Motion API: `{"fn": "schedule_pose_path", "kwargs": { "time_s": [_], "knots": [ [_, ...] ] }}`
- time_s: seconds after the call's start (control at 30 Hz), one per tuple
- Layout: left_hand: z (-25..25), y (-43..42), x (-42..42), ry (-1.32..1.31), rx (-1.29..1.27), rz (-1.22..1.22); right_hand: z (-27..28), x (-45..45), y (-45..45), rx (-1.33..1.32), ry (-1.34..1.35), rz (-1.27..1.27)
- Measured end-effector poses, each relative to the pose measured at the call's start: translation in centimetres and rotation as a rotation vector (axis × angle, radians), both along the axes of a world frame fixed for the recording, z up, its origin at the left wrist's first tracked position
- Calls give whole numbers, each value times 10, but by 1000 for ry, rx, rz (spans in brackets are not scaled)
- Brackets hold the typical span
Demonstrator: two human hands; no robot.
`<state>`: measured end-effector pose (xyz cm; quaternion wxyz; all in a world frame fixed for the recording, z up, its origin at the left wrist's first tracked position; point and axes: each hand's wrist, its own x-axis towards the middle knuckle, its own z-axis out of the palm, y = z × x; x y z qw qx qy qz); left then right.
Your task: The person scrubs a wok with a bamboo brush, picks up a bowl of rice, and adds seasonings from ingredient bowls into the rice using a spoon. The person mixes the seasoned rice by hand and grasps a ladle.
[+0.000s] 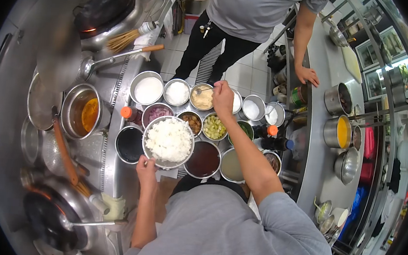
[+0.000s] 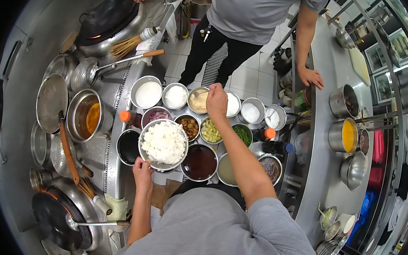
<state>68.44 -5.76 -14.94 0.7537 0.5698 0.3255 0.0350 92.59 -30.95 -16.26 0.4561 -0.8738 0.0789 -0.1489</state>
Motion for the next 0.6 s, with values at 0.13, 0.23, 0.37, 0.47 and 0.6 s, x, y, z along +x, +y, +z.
{"fn": "schedule_pose_path", "kwargs": {
  "time_s": [0.13, 0.23, 0.37, 0.47, 0.6],
  "knots": [
    [-1, -1, 6, -4, 9, -20, -5, -4, 1, -88, -16, 76],
    [-8, 4, 0, 51, 68, -84, 9, -13, -18, -124, -139, 95],
    [0, -9, 24, 35, 69, -52, 20, -11, -34, -235, -113, 147],
    [1, -9, 26, 43, 71, -90, 19, -21, -37, -113, -50, 132],
    [4, -15, 33, -11, 22, -72, 3, -18, -42, -139, -60, 105]
  ]
}}
